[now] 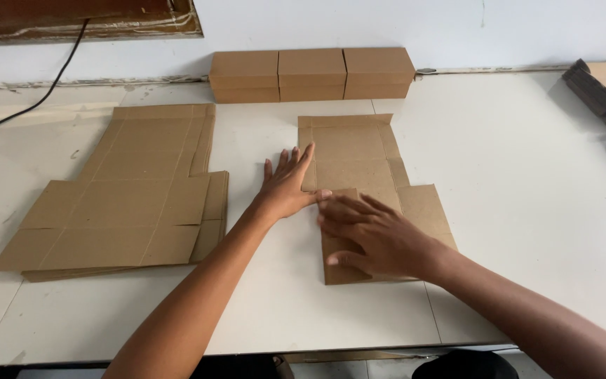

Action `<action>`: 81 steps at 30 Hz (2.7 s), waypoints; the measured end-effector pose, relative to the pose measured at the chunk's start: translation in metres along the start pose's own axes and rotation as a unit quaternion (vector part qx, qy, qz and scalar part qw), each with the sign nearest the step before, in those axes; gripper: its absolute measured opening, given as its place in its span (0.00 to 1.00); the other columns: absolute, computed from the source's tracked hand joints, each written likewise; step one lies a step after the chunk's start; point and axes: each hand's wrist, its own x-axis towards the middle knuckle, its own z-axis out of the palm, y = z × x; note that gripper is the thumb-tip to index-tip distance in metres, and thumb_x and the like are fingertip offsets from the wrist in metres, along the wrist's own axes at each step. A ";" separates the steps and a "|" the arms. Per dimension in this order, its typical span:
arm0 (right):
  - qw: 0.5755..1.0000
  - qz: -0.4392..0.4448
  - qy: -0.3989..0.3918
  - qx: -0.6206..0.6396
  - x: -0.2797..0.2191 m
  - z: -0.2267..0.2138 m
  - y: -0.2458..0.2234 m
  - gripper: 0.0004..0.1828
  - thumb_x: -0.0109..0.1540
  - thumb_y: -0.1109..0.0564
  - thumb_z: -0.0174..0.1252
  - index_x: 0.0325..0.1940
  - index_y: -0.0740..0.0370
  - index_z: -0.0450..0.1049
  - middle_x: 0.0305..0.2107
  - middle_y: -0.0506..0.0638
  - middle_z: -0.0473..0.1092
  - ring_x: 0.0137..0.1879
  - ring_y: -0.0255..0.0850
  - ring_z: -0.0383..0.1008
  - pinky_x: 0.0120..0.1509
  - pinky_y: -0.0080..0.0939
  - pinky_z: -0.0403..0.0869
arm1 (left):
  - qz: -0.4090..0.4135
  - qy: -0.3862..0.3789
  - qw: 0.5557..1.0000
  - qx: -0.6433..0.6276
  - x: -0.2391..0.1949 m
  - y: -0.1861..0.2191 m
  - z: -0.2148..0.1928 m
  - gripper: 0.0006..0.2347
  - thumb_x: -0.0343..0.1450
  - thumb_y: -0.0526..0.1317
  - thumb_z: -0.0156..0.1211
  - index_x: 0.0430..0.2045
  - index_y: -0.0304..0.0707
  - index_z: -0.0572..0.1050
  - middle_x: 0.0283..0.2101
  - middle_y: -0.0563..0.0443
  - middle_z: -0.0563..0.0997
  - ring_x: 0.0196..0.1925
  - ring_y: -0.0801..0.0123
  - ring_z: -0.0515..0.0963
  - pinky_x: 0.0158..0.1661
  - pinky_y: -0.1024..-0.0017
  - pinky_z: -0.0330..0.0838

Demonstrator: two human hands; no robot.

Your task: The person folds flat cardboard pieces into small rectangular boxes by hand. They fold the side flaps, tuck the tabs into slots, and close the lids, then place the finished boxes in a row on the table.

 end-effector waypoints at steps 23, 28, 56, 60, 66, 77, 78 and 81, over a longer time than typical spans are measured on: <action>0.967 0.117 -0.064 0.216 0.006 -0.026 0.028 0.38 0.58 0.43 0.67 0.72 0.41 0.67 0.71 0.54 0.60 0.80 0.61 0.48 0.77 0.70 0.57 | 0.020 0.060 0.998 0.024 -0.010 0.001 -0.008 0.39 0.69 0.55 0.67 0.73 0.61 0.47 0.55 0.42 0.68 0.64 0.47 0.67 0.61 0.51 0.62; 0.963 0.142 -0.063 0.222 0.007 -0.020 0.021 0.44 0.53 0.42 0.73 0.73 0.35 0.66 0.70 0.56 0.57 0.79 0.63 0.51 0.76 0.71 0.59 | 0.013 0.049 0.997 -0.051 -0.016 0.003 -0.015 0.40 0.64 0.52 0.73 0.67 0.64 0.50 0.56 0.44 0.69 0.65 0.44 0.68 0.63 0.47 0.61; 0.929 0.113 -0.105 0.336 0.007 -0.029 0.037 0.24 0.62 0.48 0.60 0.64 0.44 0.77 0.70 0.63 0.57 0.80 0.64 0.46 0.81 0.72 0.45 | 0.160 -0.024 0.971 -0.178 0.007 -0.019 -0.010 0.10 0.67 0.31 0.69 0.39 0.37 0.76 0.40 0.44 0.82 0.47 0.61 0.79 0.52 0.66 0.77; 0.934 0.075 -0.087 0.337 0.008 -0.021 0.046 0.22 0.63 0.49 0.61 0.62 0.48 0.78 0.65 0.60 0.67 0.80 0.59 0.50 0.82 0.69 0.45 | 0.165 -0.051 0.963 -0.206 -0.020 -0.006 -0.037 0.15 0.67 0.28 0.67 0.47 0.33 0.78 0.48 0.37 0.81 0.53 0.57 0.77 0.57 0.64 0.75; 0.936 0.089 -0.099 0.325 0.008 -0.019 0.048 0.23 0.62 0.49 0.62 0.62 0.46 0.79 0.69 0.63 0.59 0.80 0.61 0.49 0.81 0.70 0.45 | 0.191 -0.017 0.961 -0.201 -0.001 -0.014 -0.016 0.09 0.68 0.34 0.69 0.41 0.42 0.84 0.47 0.43 0.81 0.47 0.61 0.80 0.51 0.66 0.78; 0.941 0.064 0.171 0.285 0.031 0.038 0.065 0.11 0.60 0.46 0.70 0.38 0.54 0.86 0.31 0.55 0.77 0.48 0.50 0.79 0.55 0.52 0.74 | 0.189 0.120 0.974 0.043 0.007 -0.006 -0.006 0.02 0.67 0.45 0.71 0.29 0.57 0.85 0.32 0.63 0.82 0.45 0.67 0.79 0.51 0.66 0.73; 0.941 0.065 0.171 0.285 0.034 0.042 0.062 0.11 0.60 0.46 0.70 0.38 0.54 0.86 0.31 0.55 0.77 0.48 0.50 0.79 0.55 0.52 0.74 | 0.189 0.120 0.974 0.043 0.007 -0.007 -0.008 0.02 0.67 0.45 0.71 0.29 0.57 0.85 0.32 0.63 0.82 0.45 0.67 0.79 0.51 0.66 0.73; 0.964 0.003 0.205 0.171 0.038 0.045 0.057 0.14 0.57 0.54 0.69 0.45 0.58 0.79 0.41 0.54 0.74 0.52 0.52 0.73 0.55 0.55 0.73 | 0.176 0.172 0.969 -0.024 0.011 -0.016 -0.011 0.03 0.66 0.38 0.71 0.28 0.48 0.82 0.32 0.54 0.83 0.41 0.59 0.81 0.46 0.63 0.77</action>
